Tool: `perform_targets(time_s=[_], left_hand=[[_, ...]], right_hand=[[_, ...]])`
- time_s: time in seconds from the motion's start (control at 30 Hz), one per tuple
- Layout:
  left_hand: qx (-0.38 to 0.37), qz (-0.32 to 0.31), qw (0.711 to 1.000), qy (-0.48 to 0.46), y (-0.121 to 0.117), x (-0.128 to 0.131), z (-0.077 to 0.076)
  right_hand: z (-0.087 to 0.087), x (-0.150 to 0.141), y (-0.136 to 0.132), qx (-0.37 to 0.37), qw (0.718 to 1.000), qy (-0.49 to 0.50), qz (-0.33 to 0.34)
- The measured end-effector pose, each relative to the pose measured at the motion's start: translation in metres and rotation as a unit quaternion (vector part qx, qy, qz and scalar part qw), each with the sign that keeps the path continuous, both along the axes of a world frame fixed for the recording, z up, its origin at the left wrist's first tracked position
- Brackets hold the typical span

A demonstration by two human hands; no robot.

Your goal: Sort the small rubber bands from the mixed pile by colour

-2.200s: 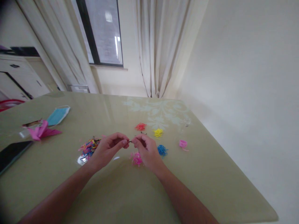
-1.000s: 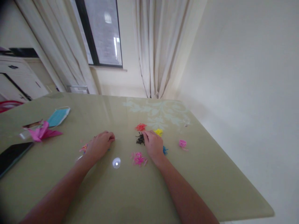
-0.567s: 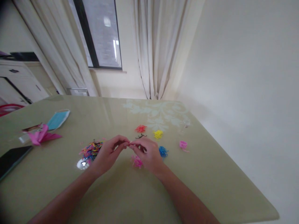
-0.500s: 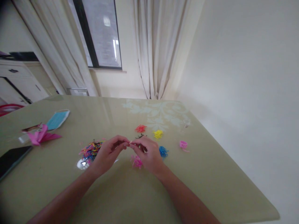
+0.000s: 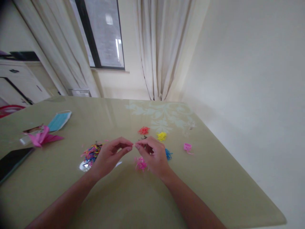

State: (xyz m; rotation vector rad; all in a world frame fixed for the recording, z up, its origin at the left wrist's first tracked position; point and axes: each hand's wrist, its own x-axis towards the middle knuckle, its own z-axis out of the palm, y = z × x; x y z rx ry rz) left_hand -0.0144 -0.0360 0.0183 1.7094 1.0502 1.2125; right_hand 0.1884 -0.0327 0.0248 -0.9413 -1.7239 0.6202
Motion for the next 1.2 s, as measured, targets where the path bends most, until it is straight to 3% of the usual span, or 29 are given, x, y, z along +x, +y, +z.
perform_targets(time_s=[0.2, 0.3, 0.37, 0.43, 0.5, 0.53, 0.6, 0.97, 1.2], left_hand=[[0.03, 0.013, 0.999, 0.036, 0.001, -0.003, 0.009], [0.055, 0.06, 0.986, 0.144, 0.009, -0.02, 0.011], [0.046, 0.128, 0.952, 0.276, 0.016, -0.037, 0.007], [0.015, 0.187, 0.876, 0.444, 0.022, -0.053, 0.001], [-0.026, 0.201, 0.807, 0.554, 0.026, -0.063, -0.004], [-0.042, 0.199, 0.785, 0.585, 0.027, -0.066, -0.006], [-0.062, 0.192, 0.767, 0.609, 0.028, -0.068, -0.006], [-0.047, 0.221, 0.788, 0.573, 0.035, -0.067, -0.009], [-0.05, 0.196, 0.885, 0.418, 0.038, -0.062, -0.008]], right_hand=[[0.005, 0.001, -0.001, -0.001, 1.0, -0.008, 0.01], [0.01, 0.006, 0.002, -0.028, 0.998, -0.046, 0.043], [0.011, 0.011, 0.006, -0.06, 0.989, -0.101, 0.086], [0.009, 0.015, 0.01, -0.089, 0.976, -0.157, 0.123], [0.005, 0.016, 0.013, -0.104, 0.964, -0.2, 0.14], [0.002, 0.017, 0.014, -0.109, 0.96, -0.215, 0.144], [-0.003, 0.016, 0.015, -0.118, 0.953, -0.237, 0.15], [-0.013, 0.022, 0.023, -0.107, 0.951, -0.26, 0.132], [-0.009, 0.019, 0.023, -0.094, 0.965, -0.226, 0.088]])
